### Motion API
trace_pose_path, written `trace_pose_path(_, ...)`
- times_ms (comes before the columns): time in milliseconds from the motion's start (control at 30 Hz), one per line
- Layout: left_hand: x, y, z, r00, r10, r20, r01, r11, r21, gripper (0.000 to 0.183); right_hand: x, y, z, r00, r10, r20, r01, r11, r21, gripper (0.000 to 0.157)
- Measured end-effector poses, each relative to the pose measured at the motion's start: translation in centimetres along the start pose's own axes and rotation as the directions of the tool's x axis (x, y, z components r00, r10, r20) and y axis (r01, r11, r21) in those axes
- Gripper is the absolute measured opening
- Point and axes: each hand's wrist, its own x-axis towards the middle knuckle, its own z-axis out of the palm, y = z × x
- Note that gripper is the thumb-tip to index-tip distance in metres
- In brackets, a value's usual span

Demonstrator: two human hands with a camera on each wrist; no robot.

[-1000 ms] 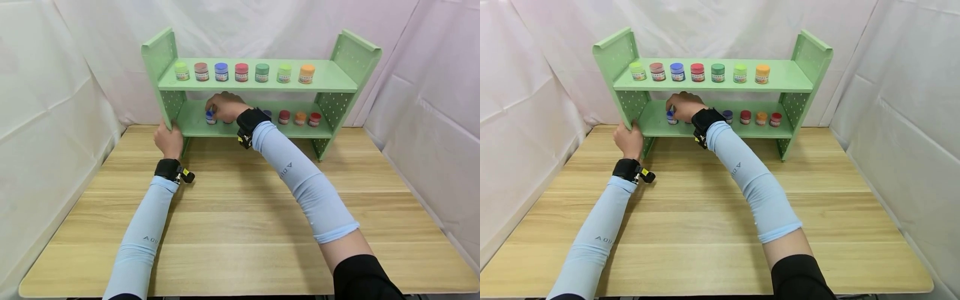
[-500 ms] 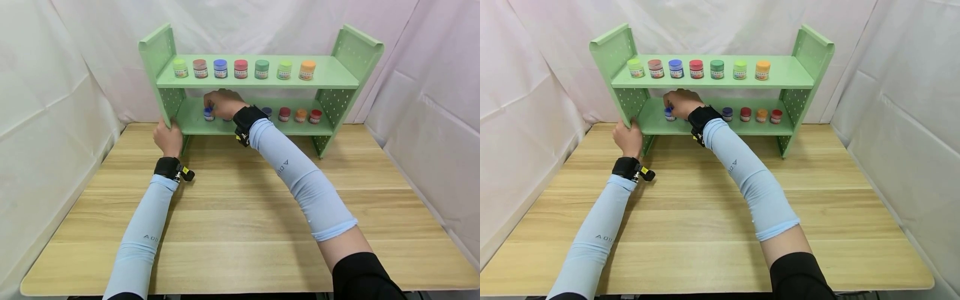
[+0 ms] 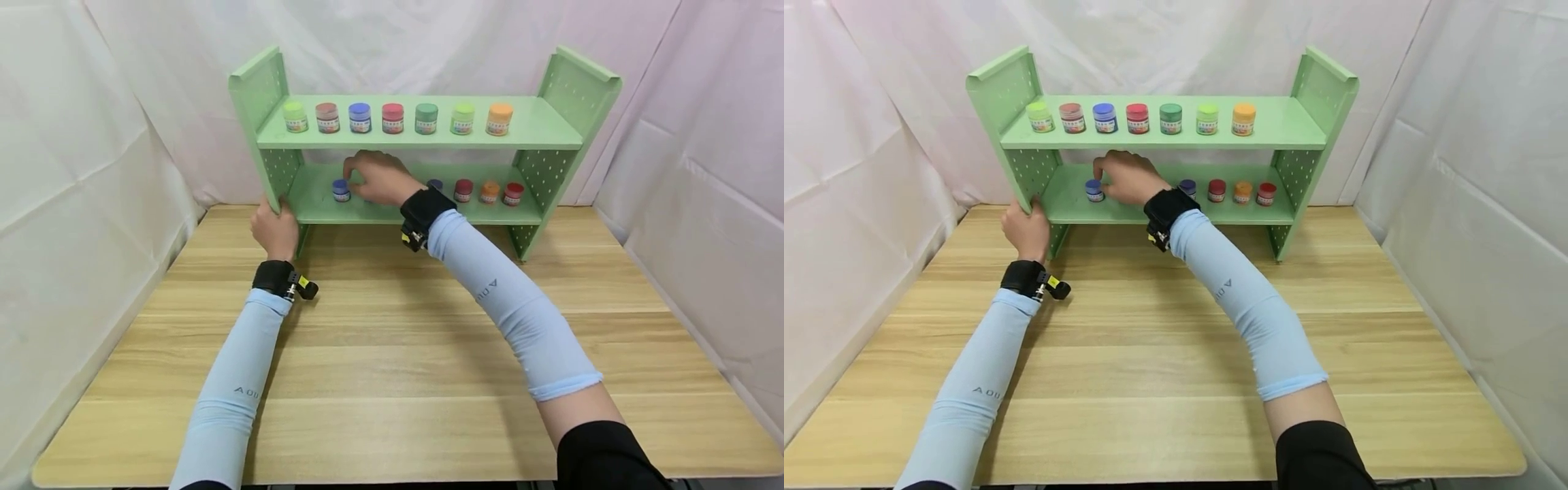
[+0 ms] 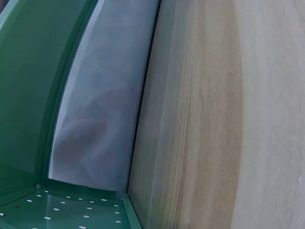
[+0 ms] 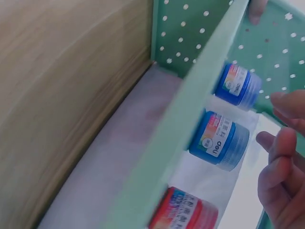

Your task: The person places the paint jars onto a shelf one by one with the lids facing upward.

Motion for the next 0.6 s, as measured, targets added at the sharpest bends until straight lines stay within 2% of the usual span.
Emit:
trace_pose_path(100,-0.2,-0.2,0.0,1.000,-0.006,0.005,0.006,1.000,-0.006,0.030,-1.8,0.1,0.4,0.995,-0.062,-0.083,0.065,0.998,0.028,0.024)
trace_pose_path(167,-0.1,-0.2,-0.1,1.000,-0.005,0.009,0.005,1.000,-0.001,0.030,-3.3,0.0,0.8,0.983,-0.106,-0.150,0.114,0.993,0.043,0.023)
trace_pose_path(267,0.2,-0.3,-0.2,1.000,-0.002,0.010,0.002,1.000,0.006,0.030,-5.3,-0.1,1.5,0.948,-0.180,-0.262,0.197,0.979,0.042,0.020)
trace_pose_path(333,0.4,-0.2,-0.3,1.000,0.001,0.004,-0.001,1.000,0.013,0.029,-6.5,-0.3,2.1,0.927,-0.212,-0.310,0.234,0.972,0.032,0.019)
trace_pose_path(433,0.5,-0.2,-0.5,1.000,-0.007,-0.005,0.007,1.000,0.010,0.028,-8.0,-0.6,3.0,0.910,-0.243,-0.336,0.267,0.963,0.027,0.018)
trace_pose_path(600,0.3,-0.4,-0.5,1.000,-0.012,-0.002,0.012,1.000,0.013,0.027,-10.4,-0.7,4.4,0.918,-0.266,-0.296,0.290,0.956,0.042,0.014)
